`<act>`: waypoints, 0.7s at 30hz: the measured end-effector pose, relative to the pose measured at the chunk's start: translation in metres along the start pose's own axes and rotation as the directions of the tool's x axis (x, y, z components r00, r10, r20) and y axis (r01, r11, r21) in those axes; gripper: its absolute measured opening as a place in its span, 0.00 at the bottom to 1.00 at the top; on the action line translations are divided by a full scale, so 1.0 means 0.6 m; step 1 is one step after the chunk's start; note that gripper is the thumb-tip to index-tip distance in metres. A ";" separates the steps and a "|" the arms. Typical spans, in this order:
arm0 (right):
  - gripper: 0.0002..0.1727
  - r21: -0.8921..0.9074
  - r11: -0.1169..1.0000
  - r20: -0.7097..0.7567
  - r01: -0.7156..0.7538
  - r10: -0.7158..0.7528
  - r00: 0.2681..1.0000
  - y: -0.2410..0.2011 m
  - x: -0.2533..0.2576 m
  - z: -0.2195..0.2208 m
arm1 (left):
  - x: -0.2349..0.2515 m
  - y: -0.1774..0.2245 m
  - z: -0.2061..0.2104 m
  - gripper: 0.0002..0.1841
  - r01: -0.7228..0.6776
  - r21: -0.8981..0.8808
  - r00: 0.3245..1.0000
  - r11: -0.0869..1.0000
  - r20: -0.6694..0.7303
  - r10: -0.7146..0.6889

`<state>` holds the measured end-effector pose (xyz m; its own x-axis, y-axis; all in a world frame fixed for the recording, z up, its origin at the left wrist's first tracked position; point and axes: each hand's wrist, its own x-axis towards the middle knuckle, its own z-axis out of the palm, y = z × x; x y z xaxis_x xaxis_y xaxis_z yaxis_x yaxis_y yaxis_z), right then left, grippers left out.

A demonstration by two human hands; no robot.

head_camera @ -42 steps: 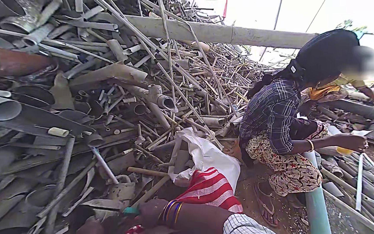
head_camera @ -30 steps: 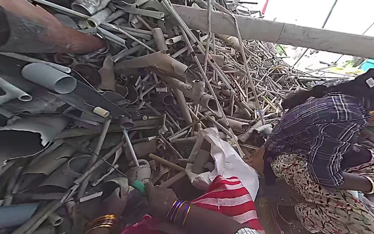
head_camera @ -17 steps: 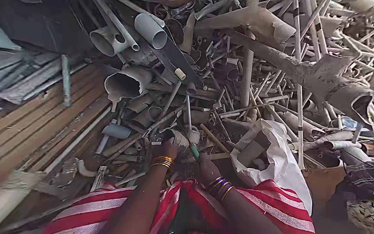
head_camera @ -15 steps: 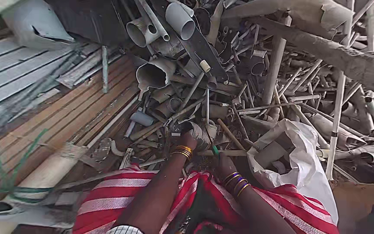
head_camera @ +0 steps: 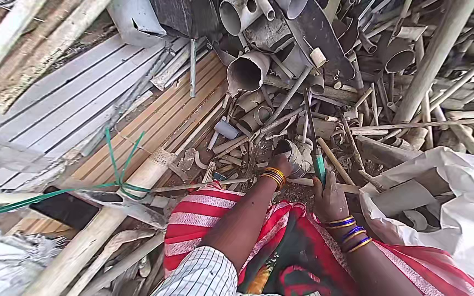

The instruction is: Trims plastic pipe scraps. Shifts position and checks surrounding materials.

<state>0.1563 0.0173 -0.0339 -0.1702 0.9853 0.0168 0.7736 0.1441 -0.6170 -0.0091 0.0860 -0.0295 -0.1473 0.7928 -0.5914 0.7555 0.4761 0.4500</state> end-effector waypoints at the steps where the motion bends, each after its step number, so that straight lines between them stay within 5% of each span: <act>1: 0.27 0.012 0.996 -0.112 0.084 -0.082 0.990 0.001 -0.006 0.007 | 0.000 -0.003 0.002 0.33 -0.004 -0.011 1.000 1.000 -0.006 0.004; 3: 0.27 -0.030 0.999 0.039 0.014 -0.013 0.999 0.001 -0.015 0.013 | -0.002 -0.006 0.005 0.33 0.006 -0.017 1.000 1.000 -0.014 -0.006; 5: 0.26 -0.206 0.954 0.450 -0.216 0.289 0.845 0.001 0.005 0.011 | -0.006 -0.004 0.005 0.33 0.036 -0.001 0.999 0.999 -0.013 -0.036; 6: 0.26 -0.246 0.932 0.506 -0.267 0.359 0.784 0.007 0.013 0.015 | -0.007 -0.004 0.006 0.33 0.045 0.004 0.999 0.999 -0.016 -0.045; 8: 0.27 -0.218 0.937 0.425 -0.272 0.342 0.838 -0.002 0.013 0.004 | -0.008 -0.005 0.004 0.33 0.049 0.025 0.999 0.999 -0.014 -0.048; 10: 0.28 -0.099 0.989 0.142 -0.105 0.119 0.983 -0.013 -0.004 -0.005 | -0.008 -0.008 0.001 0.32 0.038 0.021 0.999 0.999 -0.008 -0.038; 12: 0.28 -0.046 0.996 -0.096 0.077 -0.081 0.992 -0.012 -0.016 0.005 | -0.003 -0.014 0.004 0.32 0.027 0.010 1.000 1.000 -0.015 -0.027; 14: 0.27 -0.118 0.993 0.107 -0.014 0.027 0.994 -0.013 -0.020 0.011 | 0.000 -0.017 0.007 0.32 0.031 0.000 0.999 1.000 -0.023 -0.031; 16: 0.27 -0.286 0.932 0.455 -0.222 0.336 0.825 -0.009 0.004 0.017 | -0.002 -0.015 0.010 0.31 0.042 -0.011 0.999 0.999 -0.023 -0.042; 17: 0.26 -0.313 0.910 0.480 -0.271 0.398 0.782 -0.002 0.012 0.022 | -0.007 -0.012 0.009 0.31 0.050 -0.010 0.999 0.999 -0.016 -0.050; 19: 0.26 -0.258 0.931 0.377 -0.260 0.345 0.860 -0.008 0.012 0.011 | -0.023 -0.001 -0.001 0.23 0.070 0.021 0.997 0.997 0.012 -0.070; 21: 0.27 -0.124 0.989 0.067 -0.076 0.085 0.994 -0.018 -0.006 0.000 | -0.024 -0.001 -0.006 0.22 0.058 0.030 0.997 0.998 0.044 -0.059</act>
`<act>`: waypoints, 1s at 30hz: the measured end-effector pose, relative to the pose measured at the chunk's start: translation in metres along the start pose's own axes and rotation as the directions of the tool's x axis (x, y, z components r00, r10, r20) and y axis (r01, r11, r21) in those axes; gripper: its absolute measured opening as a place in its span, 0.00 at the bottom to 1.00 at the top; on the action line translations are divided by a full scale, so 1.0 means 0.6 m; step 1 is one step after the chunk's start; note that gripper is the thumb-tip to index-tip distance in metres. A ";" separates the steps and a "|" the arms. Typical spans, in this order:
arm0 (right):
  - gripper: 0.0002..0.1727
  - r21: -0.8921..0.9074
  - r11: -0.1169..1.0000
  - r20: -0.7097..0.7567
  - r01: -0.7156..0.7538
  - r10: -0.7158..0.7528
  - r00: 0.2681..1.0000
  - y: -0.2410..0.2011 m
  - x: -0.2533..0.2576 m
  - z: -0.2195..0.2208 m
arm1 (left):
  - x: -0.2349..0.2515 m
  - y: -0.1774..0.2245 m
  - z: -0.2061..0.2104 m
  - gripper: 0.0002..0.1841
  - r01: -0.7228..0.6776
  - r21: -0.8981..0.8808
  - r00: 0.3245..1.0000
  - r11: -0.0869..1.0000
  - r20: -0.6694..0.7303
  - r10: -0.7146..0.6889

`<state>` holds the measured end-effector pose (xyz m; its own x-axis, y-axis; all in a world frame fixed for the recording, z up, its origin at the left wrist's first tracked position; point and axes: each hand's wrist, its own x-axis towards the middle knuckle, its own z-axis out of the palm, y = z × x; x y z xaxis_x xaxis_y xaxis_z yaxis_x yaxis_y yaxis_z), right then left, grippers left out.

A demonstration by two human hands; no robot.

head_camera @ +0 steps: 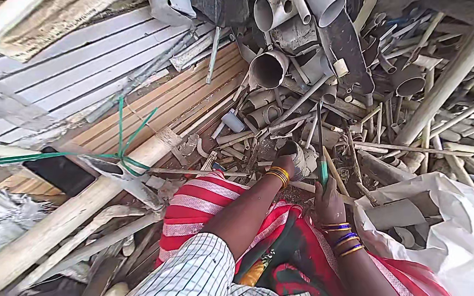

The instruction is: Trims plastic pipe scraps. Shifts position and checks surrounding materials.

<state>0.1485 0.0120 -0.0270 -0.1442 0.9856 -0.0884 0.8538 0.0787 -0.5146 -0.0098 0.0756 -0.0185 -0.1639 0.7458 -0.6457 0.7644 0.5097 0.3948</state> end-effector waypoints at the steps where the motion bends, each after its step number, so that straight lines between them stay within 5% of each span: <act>1: 0.28 0.033 0.993 -0.174 0.118 -0.110 0.979 0.000 -0.005 0.004 | 0.003 -0.003 0.000 0.23 -0.012 -0.011 1.000 1.000 0.004 0.012; 3: 0.28 0.014 0.986 -0.210 0.168 -0.161 0.964 0.004 -0.012 0.018 | 0.006 -0.007 0.005 0.20 -0.017 -0.056 1.000 0.998 -0.008 0.016; 5: 0.27 -0.129 0.989 0.225 -0.068 0.096 0.970 0.002 -0.001 0.023 | 0.006 -0.008 0.006 0.19 -0.009 -0.103 1.000 0.995 -0.020 0.007; 7: 0.27 -0.221 0.954 0.390 -0.204 0.279 0.878 0.013 0.021 0.035 | 0.006 -0.008 0.009 0.21 -0.014 -0.111 1.000 0.994 -0.019 0.012; 10: 0.27 -0.089 0.993 0.065 -0.074 0.080 0.995 0.001 0.006 0.016 | 0.002 -0.008 0.002 0.23 -0.039 -0.081 0.999 0.996 0.014 0.040; 12: 0.27 -0.012 0.994 -0.198 0.112 -0.112 0.974 -0.002 -0.004 0.013 | 0.008 -0.012 0.005 0.23 -0.051 -0.111 0.999 0.993 0.004 0.052; 13: 0.28 -0.012 0.990 -0.210 0.143 -0.142 0.967 -0.001 -0.009 0.019 | 0.012 -0.016 0.010 0.23 -0.058 -0.132 0.998 0.990 -0.010 0.057; 15: 0.27 -0.086 0.996 0.109 0.006 0.003 0.994 0.004 -0.007 0.034 | 0.018 -0.017 0.013 0.23 -0.074 -0.117 0.997 0.990 -0.029 0.071; 17: 0.26 -0.198 0.966 0.425 -0.166 0.237 0.874 0.016 0.017 0.050 | 0.019 -0.014 0.018 0.28 -0.092 -0.079 0.995 0.993 -0.046 0.088; 19: 0.26 -0.187 0.957 0.384 -0.221 0.278 0.880 0.014 0.023 0.046 | 0.015 -0.011 0.017 0.29 -0.102 -0.049 0.994 0.994 -0.043 0.100; 21: 0.28 -0.064 0.993 0.131 -0.099 0.107 0.986 0.004 0.011 0.028 | 0.014 -0.013 0.014 0.25 -0.112 -0.065 0.993 0.992 -0.052 0.109; 23: 0.28 0.031 0.996 -0.122 0.080 -0.076 0.990 0.000 -0.001 0.025 | 0.016 -0.019 0.014 0.20 -0.114 -0.115 0.991 0.987 -0.084 0.104; 24: 0.28 0.030 0.994 -0.122 0.103 -0.099 0.988 0.000 -0.007 0.030 | 0.016 -0.022 0.015 0.20 -0.110 -0.127 0.990 0.986 -0.100 0.098; 26: 0.27 -0.052 0.997 0.223 -0.055 0.066 0.972 0.001 -0.001 0.039 | 0.024 -0.025 0.021 0.22 -0.106 -0.150 0.986 0.983 -0.140 0.085; 27: 0.27 -0.098 0.986 0.385 -0.137 0.164 0.908 0.008 0.011 0.046 | 0.029 -0.025 0.026 0.23 -0.101 -0.153 0.985 0.983 -0.154 0.077; 28: 0.27 -0.108 0.975 0.442 -0.196 0.224 0.869 0.014 0.020 0.049 | 0.033 -0.025 0.030 0.23 -0.088 -0.162 0.985 0.983 -0.159 0.062; 30: 0.28 -0.041 0.980 0.348 -0.196 0.198 0.916 0.012 0.020 0.038 | 0.038 -0.024 0.033 0.23 -0.073 -0.155 0.987 0.985 -0.153 0.049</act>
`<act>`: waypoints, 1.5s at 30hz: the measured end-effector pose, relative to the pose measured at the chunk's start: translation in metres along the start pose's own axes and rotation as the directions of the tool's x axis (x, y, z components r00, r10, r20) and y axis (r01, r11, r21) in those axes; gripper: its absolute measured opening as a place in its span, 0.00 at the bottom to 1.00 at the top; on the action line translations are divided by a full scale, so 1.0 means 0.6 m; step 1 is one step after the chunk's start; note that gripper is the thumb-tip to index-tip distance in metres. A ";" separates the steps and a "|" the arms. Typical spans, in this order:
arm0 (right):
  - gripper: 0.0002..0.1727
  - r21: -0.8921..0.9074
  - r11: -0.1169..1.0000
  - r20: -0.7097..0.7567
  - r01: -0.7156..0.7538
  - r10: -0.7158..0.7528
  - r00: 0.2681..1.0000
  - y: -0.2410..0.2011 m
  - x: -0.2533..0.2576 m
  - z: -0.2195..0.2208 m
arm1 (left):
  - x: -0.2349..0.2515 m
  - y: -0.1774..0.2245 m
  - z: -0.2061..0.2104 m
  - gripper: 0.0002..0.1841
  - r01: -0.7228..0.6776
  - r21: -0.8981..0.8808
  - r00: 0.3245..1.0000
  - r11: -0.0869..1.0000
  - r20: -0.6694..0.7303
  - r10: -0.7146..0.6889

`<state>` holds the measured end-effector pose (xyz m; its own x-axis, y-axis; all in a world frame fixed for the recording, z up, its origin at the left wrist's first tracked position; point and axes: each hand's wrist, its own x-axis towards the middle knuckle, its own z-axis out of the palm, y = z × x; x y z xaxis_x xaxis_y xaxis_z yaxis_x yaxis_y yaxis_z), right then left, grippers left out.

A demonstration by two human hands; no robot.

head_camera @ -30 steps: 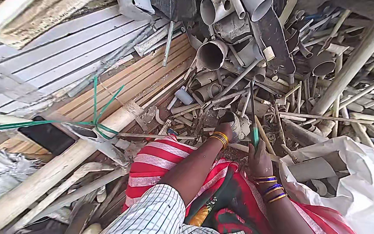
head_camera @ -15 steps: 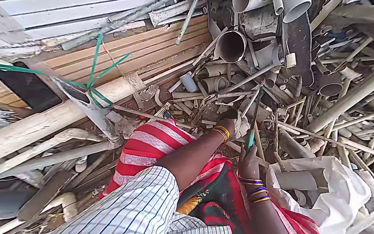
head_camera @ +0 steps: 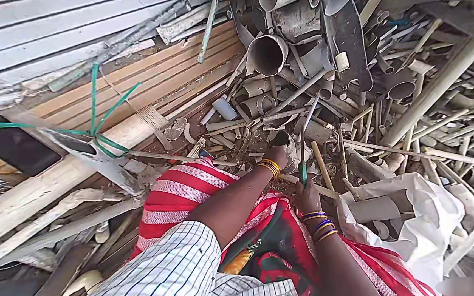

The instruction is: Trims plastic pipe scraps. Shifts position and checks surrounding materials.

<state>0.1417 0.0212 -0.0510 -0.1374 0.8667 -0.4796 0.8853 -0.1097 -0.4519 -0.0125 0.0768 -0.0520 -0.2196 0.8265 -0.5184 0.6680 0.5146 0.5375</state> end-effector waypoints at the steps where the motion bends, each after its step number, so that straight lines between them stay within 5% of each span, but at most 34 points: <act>1: 0.28 0.032 0.997 -0.132 0.076 -0.071 0.989 -0.004 -0.011 -0.006 | 0.000 0.001 -0.001 0.23 0.000 0.016 1.000 1.000 0.010 0.000; 3: 0.29 0.045 0.968 -0.370 0.247 -0.214 0.904 -0.003 -0.024 -0.006 | -0.001 0.002 -0.005 0.21 -0.011 0.037 1.000 0.999 0.015 0.010; 4: 0.29 0.037 0.964 -0.359 0.262 -0.232 0.904 -0.001 -0.026 -0.003 | 0.001 0.000 -0.002 0.22 -0.018 0.031 1.000 0.999 0.005 0.017; 6: 0.26 -0.010 0.993 -0.045 0.114 -0.115 0.992 0.003 -0.016 -0.001 | 0.007 -0.005 0.004 0.25 -0.032 0.039 0.999 0.999 -0.030 0.033; 8: 0.26 -0.008 1.000 0.139 -0.013 0.014 0.990 0.012 0.006 0.002 | 0.011 -0.002 0.004 0.25 -0.002 0.056 1.000 0.998 -0.023 0.004; 11: 0.27 0.082 0.993 -0.080 0.086 -0.079 0.994 0.005 -0.007 -0.017 | 0.014 0.000 0.004 0.25 -0.002 0.079 1.000 0.997 -0.016 0.004; 13: 0.26 0.091 0.963 -0.320 0.254 -0.213 0.923 0.005 -0.020 -0.013 | 0.015 0.001 0.003 0.26 -0.001 0.097 1.000 0.995 -0.006 0.002; 14: 0.26 0.080 0.960 -0.323 0.269 -0.231 0.918 0.007 -0.022 -0.007 | 0.013 0.001 0.003 0.26 0.002 0.101 1.000 0.995 -0.002 -0.002; 16: 0.27 0.033 0.995 0.033 0.096 -0.097 0.995 0.005 -0.015 -0.009 | 0.008 0.006 0.000 0.26 0.009 0.122 1.000 0.992 -0.025 -0.006; 18: 0.28 0.034 0.999 0.238 -0.024 0.015 0.971 0.012 0.008 -0.004 | 0.008 0.006 0.003 0.25 0.021 0.118 0.998 0.993 -0.057 -0.015; 24: 0.27 0.129 0.970 -0.171 0.209 -0.186 0.968 -0.003 -0.018 -0.021 | 0.012 0.002 0.002 0.26 0.036 0.162 0.999 0.986 -0.041 -0.030; 28: 0.27 -0.019 0.999 0.256 -0.040 0.043 0.966 0.006 0.013 -0.009 | 0.004 0.001 0.006 0.26 -0.003 0.146 0.999 0.989 -0.033 0.008; 30: 0.28 0.038 0.996 0.200 -0.082 0.073 0.977 0.009 0.018 -0.014 | 0.003 0.002 0.010 0.27 -0.021 0.149 1.000 0.989 -0.005 0.022; 34: 0.27 0.089 0.983 -0.148 0.160 -0.145 0.978 -0.004 -0.010 -0.021 | -0.007 0.014 0.011 0.26 -0.060 0.188 0.998 0.980 0.039 0.054; 37: 0.27 -0.019 1.000 0.179 0.003 0.000 0.984 0.000 0.007 -0.012 | -0.005 0.010 0.014 0.26 -0.046 0.189 0.999 0.981 0.024 0.042; 39: 0.27 -0.002 0.994 0.260 -0.106 0.103 0.960 0.014 0.028 -0.008 | -0.002 0.007 0.017 0.27 -0.040 0.177 0.999 0.983 0.017 0.037; 42: 0.27 0.179 0.981 0.039 -0.069 0.063 0.997 0.012 0.026 -0.024 | -0.007 0.008 0.014 0.27 -0.048 0.194 0.999 0.980 0.033 0.042; 45: 0.27 0.179 0.982 -0.115 0.066 -0.046 0.992 0.001 0.007 -0.026 | -0.012 0.007 0.010 0.27 -0.060 0.193 0.997 0.979 0.059 0.049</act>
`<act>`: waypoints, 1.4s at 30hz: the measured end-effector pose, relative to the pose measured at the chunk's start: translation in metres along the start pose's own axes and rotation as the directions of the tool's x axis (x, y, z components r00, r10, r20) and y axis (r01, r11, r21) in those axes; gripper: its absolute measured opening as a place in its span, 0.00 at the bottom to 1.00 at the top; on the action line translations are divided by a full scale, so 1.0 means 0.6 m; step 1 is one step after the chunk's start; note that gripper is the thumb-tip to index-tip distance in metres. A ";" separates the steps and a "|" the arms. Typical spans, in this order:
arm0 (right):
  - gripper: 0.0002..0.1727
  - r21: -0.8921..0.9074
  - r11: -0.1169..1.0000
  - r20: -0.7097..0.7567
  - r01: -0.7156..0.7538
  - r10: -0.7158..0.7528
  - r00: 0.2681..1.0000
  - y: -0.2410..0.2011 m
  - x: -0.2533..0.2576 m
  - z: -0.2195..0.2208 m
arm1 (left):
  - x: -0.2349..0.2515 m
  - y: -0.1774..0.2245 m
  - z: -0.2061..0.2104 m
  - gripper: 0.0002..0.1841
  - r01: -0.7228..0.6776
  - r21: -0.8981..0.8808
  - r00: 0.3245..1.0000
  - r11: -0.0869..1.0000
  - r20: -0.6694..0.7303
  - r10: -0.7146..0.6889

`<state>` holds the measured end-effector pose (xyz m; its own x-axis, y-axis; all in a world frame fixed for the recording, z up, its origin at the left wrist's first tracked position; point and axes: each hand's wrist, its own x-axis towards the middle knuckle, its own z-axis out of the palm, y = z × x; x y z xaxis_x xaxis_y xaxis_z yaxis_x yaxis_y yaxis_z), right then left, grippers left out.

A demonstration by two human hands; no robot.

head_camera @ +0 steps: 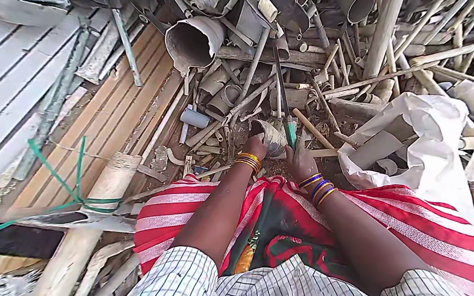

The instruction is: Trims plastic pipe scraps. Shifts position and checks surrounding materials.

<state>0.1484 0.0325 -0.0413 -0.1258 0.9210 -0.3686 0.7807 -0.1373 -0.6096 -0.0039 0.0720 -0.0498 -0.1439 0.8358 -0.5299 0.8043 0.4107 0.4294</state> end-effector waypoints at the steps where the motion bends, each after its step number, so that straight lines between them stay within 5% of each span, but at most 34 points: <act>1: 0.27 -0.054 0.999 0.064 -0.002 0.006 0.998 -0.001 -0.001 0.003 | -0.001 -0.001 0.001 0.27 -0.002 0.002 1.000 1.000 0.008 0.002; 3: 0.26 -0.180 0.981 0.277 -0.073 0.122 0.953 0.007 0.013 0.012 | -0.003 0.002 0.001 0.28 0.004 0.011 1.000 1.000 0.017 -0.004; 5: 0.26 -0.171 0.971 0.313 -0.164 0.211 0.926 0.022 0.027 0.019 | -0.004 0.004 0.004 0.28 0.006 0.008 1.000 1.000 0.017 -0.006; 7: 0.26 -0.093 0.983 0.196 -0.160 0.175 0.965 0.017 0.025 0.012 | 0.002 -0.001 0.008 0.29 -0.011 -0.024 1.000 1.000 0.015 0.012; 11: 0.27 -0.017 0.996 -0.037 0.082 -0.083 0.996 -0.003 -0.001 0.006 | 0.006 -0.009 0.008 0.28 -0.013 -0.040 1.000 0.999 0.020 0.014; 15: 0.27 -0.183 0.977 0.287 -0.108 0.158 0.945 0.012 0.027 0.016 | 0.008 -0.011 0.012 0.28 -0.019 -0.034 1.000 0.999 0.008 0.019; 17: 0.26 -0.140 0.981 0.209 -0.132 0.160 0.965 0.010 0.028 0.011 | 0.007 -0.008 0.010 0.28 -0.013 -0.008 1.000 1.000 0.015 0.013; 21: 0.27 -0.045 0.989 -0.098 0.140 -0.143 0.985 -0.007 -0.005 0.002 | 0.001 -0.002 0.003 0.28 0.009 0.012 0.999 1.000 0.039 -0.009; 23: 0.26 -0.131 0.988 0.037 0.084 -0.080 0.996 -0.010 -0.007 0.003 | 0.001 -0.003 0.004 0.28 0.013 0.017 0.999 1.000 0.047 -0.014; 26: 0.27 -0.228 0.962 0.276 -0.152 0.213 0.937 0.011 0.026 0.011 | 0.001 -0.001 0.008 0.29 0.015 0.013 0.999 1.000 0.051 -0.015; 28: 0.27 -0.175 0.973 0.183 -0.153 0.185 0.966 0.010 0.026 0.006 | 0.002 -0.002 0.010 0.28 -0.004 0.032 0.999 0.999 0.043 0.003; 30: 0.28 -0.081 0.997 -0.014 0.011 -0.013 1.000 0.000 0.007 -0.001 | 0.002 -0.002 0.010 0.28 -0.027 0.073 0.999 0.997 0.018 0.026; 33: 0.28 -0.055 0.974 -0.214 0.219 -0.226 0.950 -0.005 -0.019 0.015 | 0.008 -0.016 0.006 0.26 -0.001 -0.011 0.996 1.000 -0.095 0.000; 35: 0.28 -0.176 0.982 0.083 0.062 -0.048 0.995 -0.011 -0.016 0.015 | 0.014 -0.022 -0.002 0.25 0.025 -0.085 0.991 0.996 -0.132 -0.036; 37: 0.27 -0.323 0.944 0.323 -0.067 0.176 0.930 0.000 0.009 0.019 | 0.018 -0.022 0.003 0.25 0.037 -0.133 0.988 0.990 -0.142 -0.056; 39: 0.27 -0.284 0.951 0.269 -0.120 0.199 0.942 0.010 0.016 0.018 | 0.016 -0.017 0.008 0.26 0.033 -0.149 0.990 0.988 -0.132 -0.053; 42: 0.28 -0.149 0.987 -0.015 0.056 -0.059 0.998 -0.004 -0.012 0.005 | 0.012 -0.008 0.004 0.26 0.008 -0.142 0.994 0.990 -0.103 -0.023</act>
<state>0.1454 0.0251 -0.0394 -0.1625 0.9331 -0.3209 0.8548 -0.0293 -0.5181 -0.0073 0.0749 -0.0575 -0.2212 0.8592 -0.4613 0.7134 0.4651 0.5242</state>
